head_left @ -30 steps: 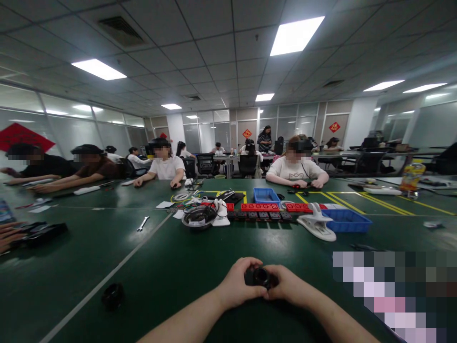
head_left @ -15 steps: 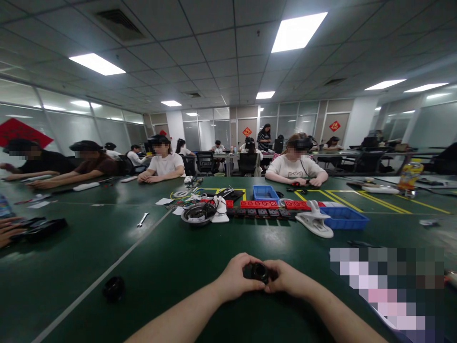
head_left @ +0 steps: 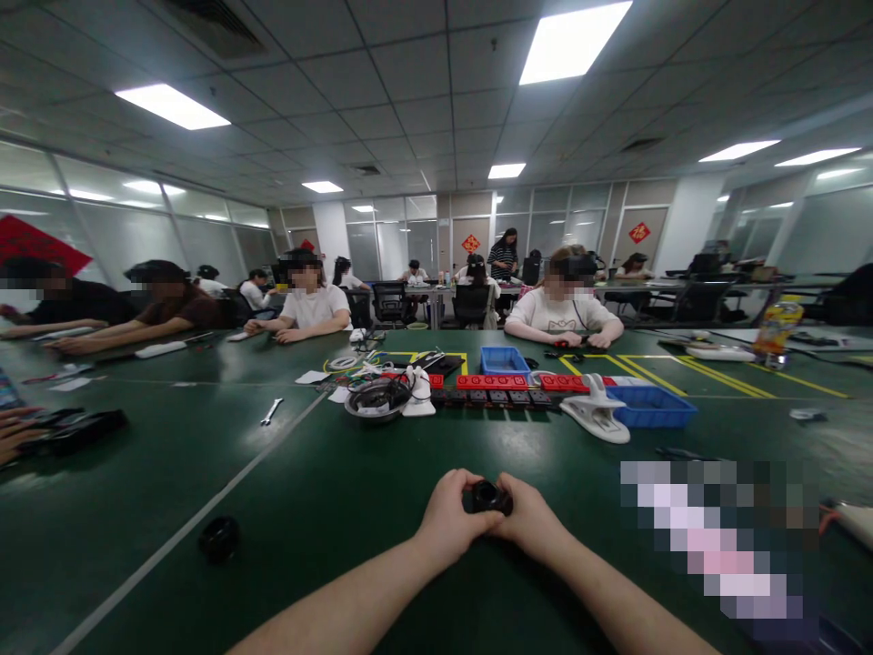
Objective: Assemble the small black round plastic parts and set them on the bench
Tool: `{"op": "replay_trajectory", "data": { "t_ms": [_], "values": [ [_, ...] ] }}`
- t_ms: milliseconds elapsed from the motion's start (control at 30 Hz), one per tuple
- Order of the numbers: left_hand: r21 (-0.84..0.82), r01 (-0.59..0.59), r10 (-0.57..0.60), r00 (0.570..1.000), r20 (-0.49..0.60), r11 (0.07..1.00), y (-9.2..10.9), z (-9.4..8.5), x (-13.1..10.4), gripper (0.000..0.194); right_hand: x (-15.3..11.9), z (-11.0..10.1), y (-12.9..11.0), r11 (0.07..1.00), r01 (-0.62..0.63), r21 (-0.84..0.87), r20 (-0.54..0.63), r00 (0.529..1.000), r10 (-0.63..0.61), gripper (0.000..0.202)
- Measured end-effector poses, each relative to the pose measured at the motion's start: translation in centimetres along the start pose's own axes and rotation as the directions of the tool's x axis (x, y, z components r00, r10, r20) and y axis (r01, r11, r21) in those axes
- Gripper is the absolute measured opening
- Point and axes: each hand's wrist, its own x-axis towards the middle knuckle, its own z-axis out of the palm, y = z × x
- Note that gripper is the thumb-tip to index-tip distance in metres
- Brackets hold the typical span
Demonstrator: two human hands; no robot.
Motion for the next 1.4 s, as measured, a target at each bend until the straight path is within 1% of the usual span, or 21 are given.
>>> {"op": "replay_trajectory", "data": {
  "t_ms": [67, 100, 200, 267, 300, 367, 433, 500, 567, 633, 700, 767, 900, 1033, 1233, 1400],
  "values": [
    [0.022, 0.018, -0.016, 0.997, -0.076, 1.0, -0.2, 0.6, 0.0, 0.033, -0.3, 0.6, -0.6, 0.991, -0.066, -0.114, -0.112, 0.992, 0.053, 0.023],
    [0.028, 0.022, -0.019, 0.995, -0.096, 0.999, -0.3, 0.8, 0.0, 0.032, -0.4, 0.8, -1.0, 0.983, -0.101, -0.15, -0.144, 0.986, 0.08, 0.02],
    [0.038, 0.018, -0.015, 0.995, -0.098, 0.999, -0.5, 0.8, 0.1, 0.033, -0.8, 1.2, -1.6, 0.964, -0.16, -0.211, -0.157, 0.979, 0.128, 0.016],
    [0.029, 0.001, 0.001, 0.998, -0.07, 1.0, -0.6, 0.5, 0.2, 0.034, -1.0, 1.2, -1.7, 0.962, -0.157, -0.221, -0.142, 0.982, 0.128, 0.019],
    [0.019, -0.01, 0.01, 0.999, -0.044, 1.0, -0.6, 0.3, 0.2, 0.035, -1.1, 1.1, -1.7, 0.968, -0.136, -0.211, -0.124, 0.986, 0.111, 0.022],
    [-0.018, -0.032, 0.032, 0.999, 0.034, 0.999, -0.7, -0.2, 0.3, 0.036, -1.4, 0.7, -1.6, 0.988, -0.049, -0.146, -0.064, 0.997, 0.04, 0.035],
    [-0.07, -0.053, 0.061, 0.991, 0.121, 0.996, -0.8, -0.6, 0.4, 0.038, -1.5, 0.0, -1.3, 0.998, 0.053, -0.031, 0.021, 0.998, -0.052, 0.049],
    [-0.121, -0.064, 0.086, 0.979, 0.187, 0.991, -0.8, -1.0, 0.6, 0.04, -1.4, -0.8, -0.9, 0.99, 0.097, 0.102, 0.12, 0.987, -0.109, 0.053],
    [-0.15, -0.064, 0.099, 0.966, 0.239, 0.987, -0.9, -1.2, 0.6, 0.042, -1.1, -1.5, -0.5, 0.972, 0.078, 0.222, 0.224, 0.966, -0.128, 0.049],
    [-0.162, -0.063, 0.107, 0.954, 0.28, 0.985, -0.8, -1.4, 0.6, 0.045, -0.8, -1.9, -0.1, 0.953, 0.043, 0.301, 0.308, 0.941, -0.14, 0.045],
    [-0.165, -0.072, 0.119, 0.947, 0.299, 0.984, -0.7, -1.5, 0.5, 0.049, -0.5, -2.1, 0.1, 0.941, 0.025, 0.338, 0.36, 0.92, -0.155, 0.044],
    [-0.145, -0.095, 0.136, 0.943, 0.305, 0.985, -0.7, -1.5, 0.5, 0.049, -0.4, -2.2, 0.3, 0.936, 0.015, 0.352, 0.397, 0.903, -0.164, 0.042],
    [-0.096, -0.135, 0.158, 0.941, 0.299, 0.986, -0.6, -1.5, 0.4, 0.044, -0.5, -2.5, 0.3, 0.941, -0.016, 0.339, 0.445, 0.883, -0.146, 0.036],
    [-0.101, -0.156, 0.179, 0.941, 0.285, 0.982, -0.4, -1.6, 0.3, 0.042, -0.5, -2.7, 0.3, 0.938, -0.027, 0.345, 0.442, 0.886, -0.138, 0.034],
    [-0.126, -0.091, 0.127, 0.939, 0.319, 0.988, -0.3, -1.6, 0.2, 0.046, -0.5, -2.4, 0.6, 0.94, -0.014, 0.341, 0.417, 0.898, -0.138, 0.037],
    [-0.105, -0.094, 0.123, 0.938, 0.323, 0.99, -0.3, -1.6, 0.3, 0.045, -0.4, -2.2, 0.9, 0.943, -0.006, 0.331, 0.418, 0.898, -0.141, 0.04]
  ]
}}
